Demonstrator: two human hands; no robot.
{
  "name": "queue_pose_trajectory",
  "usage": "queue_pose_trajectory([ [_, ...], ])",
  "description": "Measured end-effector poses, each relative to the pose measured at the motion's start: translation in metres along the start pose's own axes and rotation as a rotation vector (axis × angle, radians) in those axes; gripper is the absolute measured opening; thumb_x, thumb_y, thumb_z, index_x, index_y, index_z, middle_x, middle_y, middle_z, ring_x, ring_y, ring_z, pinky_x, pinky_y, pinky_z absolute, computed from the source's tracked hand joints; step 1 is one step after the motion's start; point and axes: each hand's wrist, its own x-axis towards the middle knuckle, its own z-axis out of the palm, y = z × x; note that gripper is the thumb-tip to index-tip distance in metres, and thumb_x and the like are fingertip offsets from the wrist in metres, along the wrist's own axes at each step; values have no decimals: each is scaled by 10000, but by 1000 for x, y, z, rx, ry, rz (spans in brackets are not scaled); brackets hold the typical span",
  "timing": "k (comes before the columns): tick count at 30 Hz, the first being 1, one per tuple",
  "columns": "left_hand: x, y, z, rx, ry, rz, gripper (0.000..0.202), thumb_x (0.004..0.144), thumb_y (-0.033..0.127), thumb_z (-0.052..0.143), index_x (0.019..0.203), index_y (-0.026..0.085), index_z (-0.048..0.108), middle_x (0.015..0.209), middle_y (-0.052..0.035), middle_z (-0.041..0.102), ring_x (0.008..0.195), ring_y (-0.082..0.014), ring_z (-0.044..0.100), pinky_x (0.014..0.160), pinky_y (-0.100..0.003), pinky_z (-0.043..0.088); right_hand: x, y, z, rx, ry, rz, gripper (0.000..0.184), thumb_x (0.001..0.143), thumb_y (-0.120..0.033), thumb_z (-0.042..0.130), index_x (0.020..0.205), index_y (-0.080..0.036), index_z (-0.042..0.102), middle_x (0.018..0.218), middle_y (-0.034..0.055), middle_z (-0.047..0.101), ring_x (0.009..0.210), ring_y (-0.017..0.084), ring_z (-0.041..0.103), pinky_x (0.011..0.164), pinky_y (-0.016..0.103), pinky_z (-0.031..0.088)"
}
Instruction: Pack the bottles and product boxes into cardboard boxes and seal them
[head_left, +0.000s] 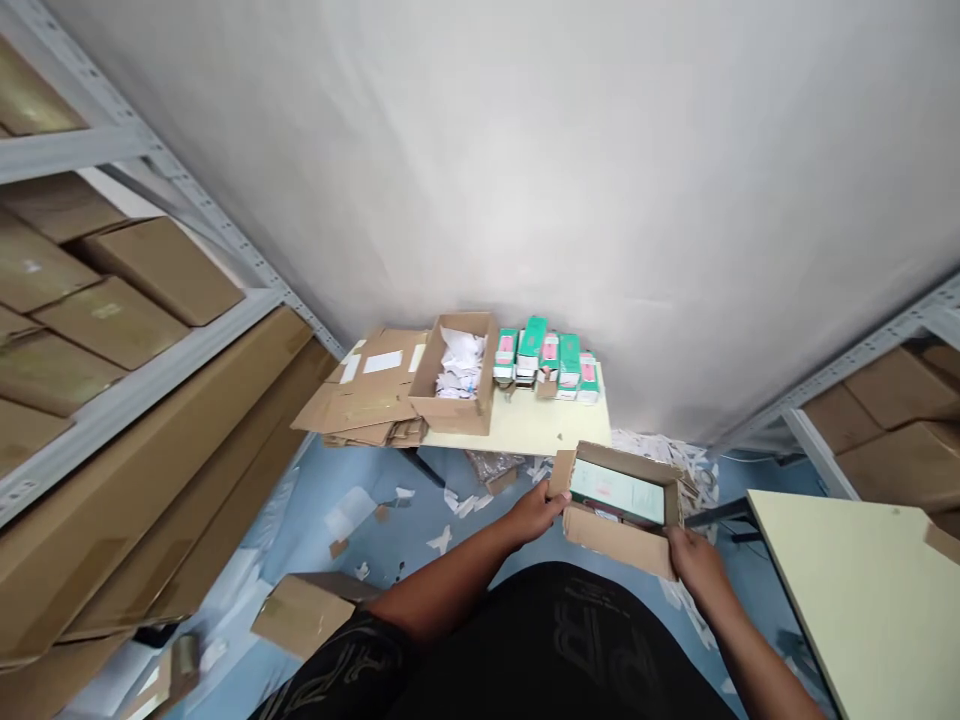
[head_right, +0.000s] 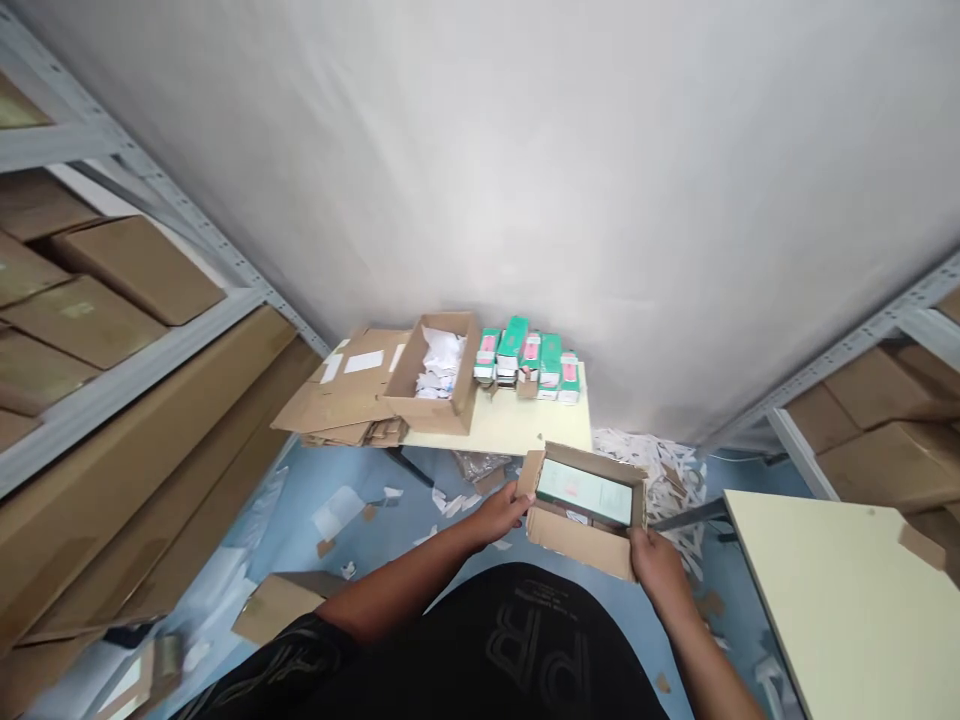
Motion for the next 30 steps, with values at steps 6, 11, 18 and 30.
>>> queue_pose_trajectory([
  [6, -32, -42, -124, -99, 77, 5, 579, 921, 706, 467, 1115, 187, 636, 1071, -94, 720, 951, -228, 685, 765, -322, 540, -14, -93, 65, -34, -14, -10, 486, 913, -462, 318, 781, -191, 700, 958, 190, 761, 945, 295, 705, 753, 321, 479],
  [11, -44, -50, -235, 116, 305, 107, 366, 910, 530, 554, 1009, 202, 681, 941, -46, 745, 892, -210, 682, 811, -305, 525, -34, -154, 113, 1, -54, 18, 486, 908, -448, 308, 756, -193, 693, 943, 175, 761, 934, 285, 700, 749, 315, 477],
  [18, -3, 7, -327, 469, 390, 314, 280, 920, 389, 562, 1035, 195, 727, 968, -39, 748, 886, -199, 669, 827, -283, 510, -37, -193, 152, 8, -141, 13, 483, 924, -449, 310, 761, -192, 685, 913, 151, 753, 899, 267, 685, 745, 315, 456],
  [30, 162, 50, -337, 1045, -25, -188, 723, 565, 225, 870, 1266, 174, 700, 1255, -208, 712, 1084, -390, 692, 895, -406, 537, 26, -224, 181, 65, -314, -143, 406, 937, -409, 356, 731, -208, 643, 845, 118, 738, 840, 256, 663, 700, 306, 406],
])
